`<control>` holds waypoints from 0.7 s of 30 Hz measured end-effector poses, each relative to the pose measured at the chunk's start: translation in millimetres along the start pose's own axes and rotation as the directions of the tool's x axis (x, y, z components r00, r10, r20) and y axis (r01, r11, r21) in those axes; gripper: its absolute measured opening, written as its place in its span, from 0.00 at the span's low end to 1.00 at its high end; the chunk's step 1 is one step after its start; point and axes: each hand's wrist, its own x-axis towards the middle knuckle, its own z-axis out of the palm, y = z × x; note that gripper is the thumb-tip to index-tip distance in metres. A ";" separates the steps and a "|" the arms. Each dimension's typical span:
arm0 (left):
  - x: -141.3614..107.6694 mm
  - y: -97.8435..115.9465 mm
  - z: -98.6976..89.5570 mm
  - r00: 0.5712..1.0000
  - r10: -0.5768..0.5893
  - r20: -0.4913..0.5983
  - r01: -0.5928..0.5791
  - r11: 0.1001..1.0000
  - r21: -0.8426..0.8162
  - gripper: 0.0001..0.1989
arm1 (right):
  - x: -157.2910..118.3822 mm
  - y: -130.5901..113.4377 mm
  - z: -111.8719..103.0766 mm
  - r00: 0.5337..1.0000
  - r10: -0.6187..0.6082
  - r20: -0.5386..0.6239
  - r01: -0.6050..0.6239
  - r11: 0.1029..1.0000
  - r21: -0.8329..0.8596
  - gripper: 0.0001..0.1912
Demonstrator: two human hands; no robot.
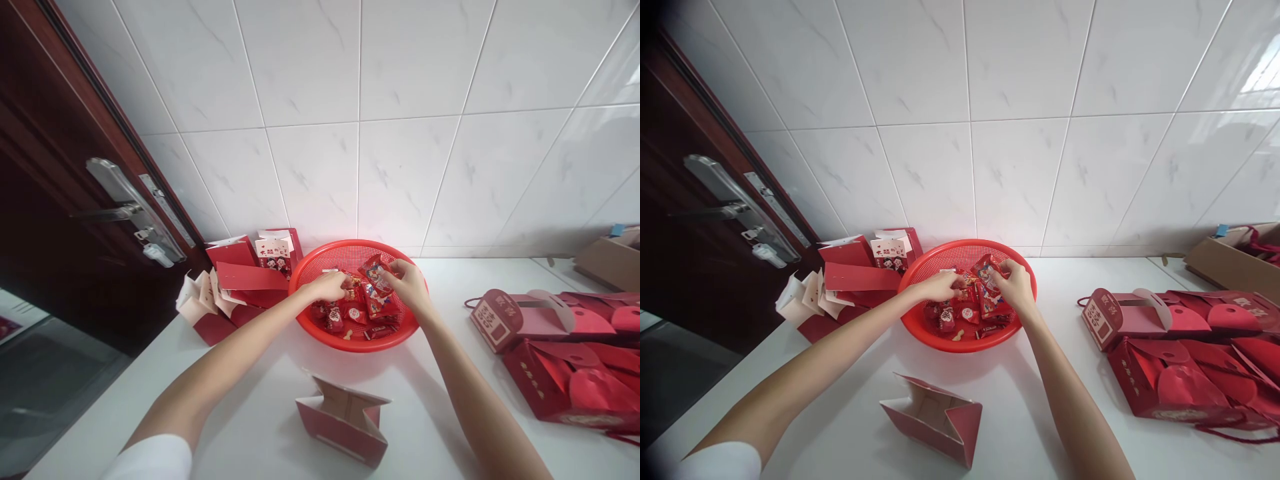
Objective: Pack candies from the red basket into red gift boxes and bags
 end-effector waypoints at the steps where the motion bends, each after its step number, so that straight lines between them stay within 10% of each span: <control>1: 0.6 -0.2 0.8 1.000 0.004 -0.023 -0.004 1.000 0.012 0.13 | 0.1 0.2 0.1 1.000 0.000 0.000 0.000 1.000 0.000 0.13; 10: 3.3 11.2 14.7 0.969 0.198 0.151 -0.209 0.976 0.064 0.03 | 0.0 1.1 0.6 1.000 0.001 -0.001 -0.001 1.000 0.005 0.14; 21: 0.1 9.2 19.0 0.957 0.159 0.244 -0.171 0.985 0.029 0.07 | 0.7 1.7 1.3 1.000 0.003 -0.021 -0.002 0.999 0.035 0.14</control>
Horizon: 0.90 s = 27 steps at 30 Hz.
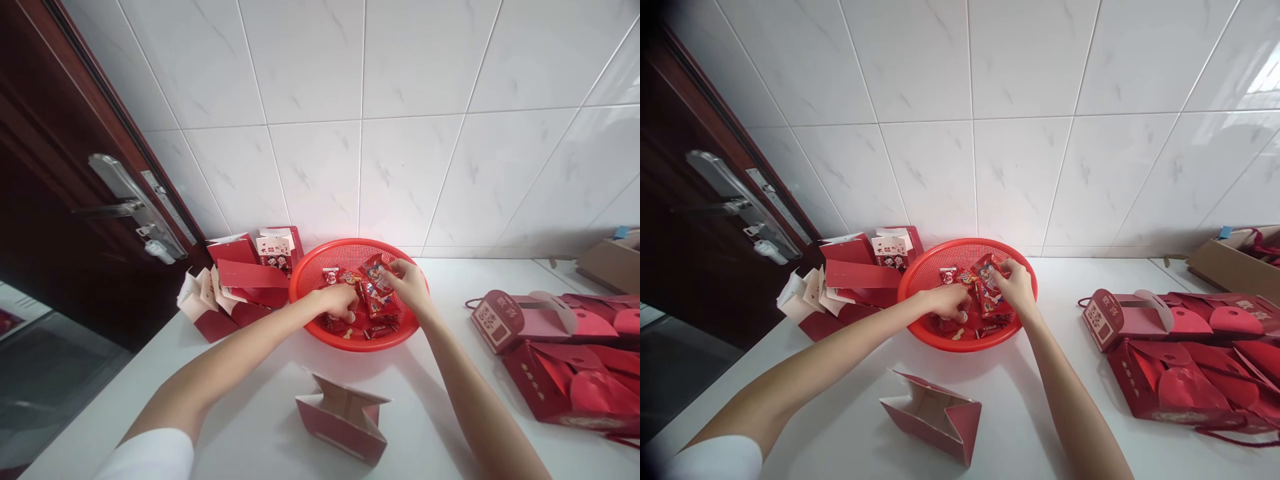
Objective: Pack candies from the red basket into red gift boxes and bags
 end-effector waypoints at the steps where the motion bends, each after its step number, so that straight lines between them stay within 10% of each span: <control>1: -1.5 -1.1 -1.0 1.000 -0.004 -0.008 0.003 0.999 -0.033 0.07 | 0.4 0.8 0.3 1.000 0.003 -0.006 -0.003 1.000 0.005 0.14; 6: -11.8 -1.6 -8.5 0.978 0.019 -0.208 -0.077 0.959 -0.273 0.08 | 2.6 5.2 0.4 0.997 0.056 -0.045 -0.054 0.998 0.040 0.12; 13: -10.8 11.9 -9.3 0.826 -0.073 -0.559 -0.320 0.756 -0.571 0.21 | -0.6 -2.1 0.4 0.991 0.124 0.039 -0.130 0.971 0.200 0.15; 27: -11.0 13.7 -9.1 0.811 -0.149 -0.566 -0.370 0.618 -0.693 0.24 | -16.1 -30.0 -2.9 0.959 0.022 0.284 -0.132 0.918 0.373 0.23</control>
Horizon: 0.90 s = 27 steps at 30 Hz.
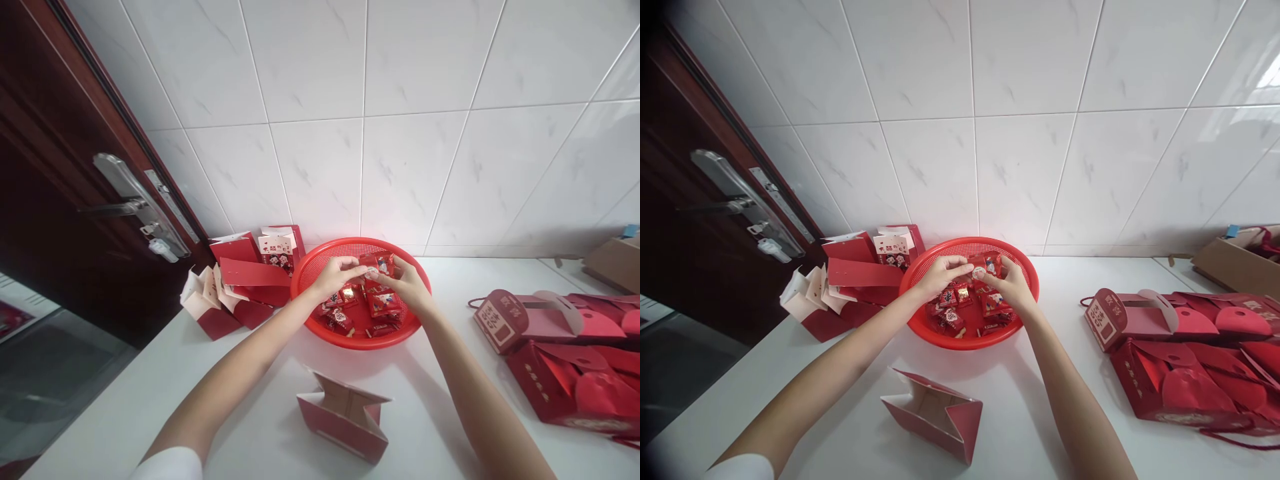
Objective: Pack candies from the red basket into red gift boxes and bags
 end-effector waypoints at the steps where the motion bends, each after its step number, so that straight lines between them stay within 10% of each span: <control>1: 2.0 -1.9 -2.8 1.000 -0.004 -0.001 0.004 1.000 0.022 0.25 | 0.0 0.1 0.3 1.000 0.000 -0.002 0.000 1.000 0.008 0.22; 8: 10.8 -25.9 -43.3 0.982 -0.187 0.022 0.158 0.881 0.446 0.22 | 3.8 5.6 0.7 0.985 -0.003 -0.172 0.009 0.999 0.034 0.21; 16: 1.0 -41.4 -50.9 0.842 -0.514 0.161 0.203 0.580 0.789 0.27 | 3.7 7.3 1.7 0.991 -0.012 -0.131 0.011 1.000 -0.006 0.21; 21: -2.3 -31.3 -42.8 0.817 -0.496 0.293 0.131 0.655 0.744 0.48 | 2.4 6.6 2.0 0.992 -0.020 -0.125 0.016 0.999 -0.034 0.20; 27: -3.3 -30.5 -35.7 0.818 -0.433 0.378 0.077 0.734 0.674 0.26 | 2.5 7.8 1.4 0.991 -0.029 -0.131 0.019 0.997 -0.078 0.20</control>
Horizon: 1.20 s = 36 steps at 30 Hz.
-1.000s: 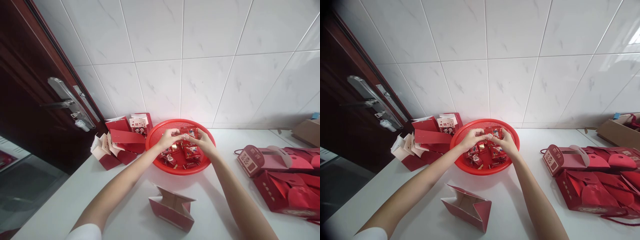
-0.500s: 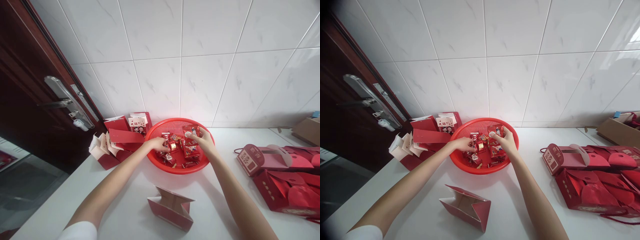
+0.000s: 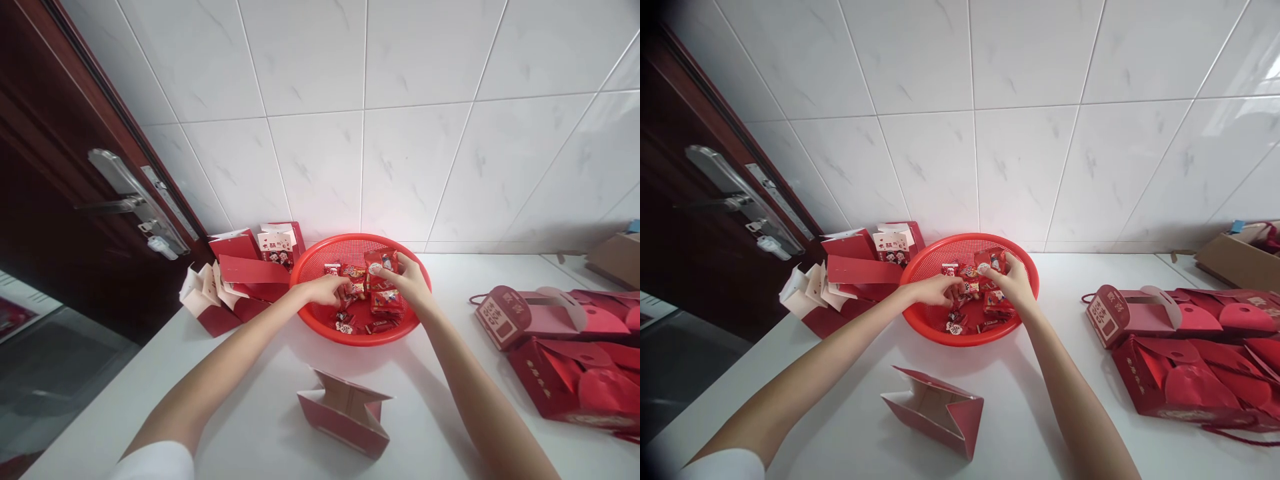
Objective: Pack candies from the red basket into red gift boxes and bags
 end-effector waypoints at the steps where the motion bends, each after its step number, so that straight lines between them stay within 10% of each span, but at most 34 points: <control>1: 0.5 -0.5 0.0 1.000 -0.001 0.001 0.001 1.000 0.016 0.21 | 0.3 0.5 0.1 1.000 -0.001 0.001 0.001 1.000 0.013 0.20; 7: 0.1 0.1 -0.6 0.999 -0.027 0.044 0.022 0.994 0.103 0.08 | 1.2 1.5 0.7 1.000 -0.007 -0.025 0.007 1.000 0.003 0.20; 24: 6.3 36.9 16.0 0.970 0.060 0.234 -0.116 0.965 0.234 0.21 | 4.3 1.8 -0.4 0.981 0.003 -0.193 0.025 0.989 0.146 0.20; 36: 31.8 41.9 -11.2 0.970 0.183 -0.159 -0.116 0.927 0.357 0.07 | 2.7 -2.0 1.7 0.971 0.021 -0.240 0.018 0.987 0.158 0.20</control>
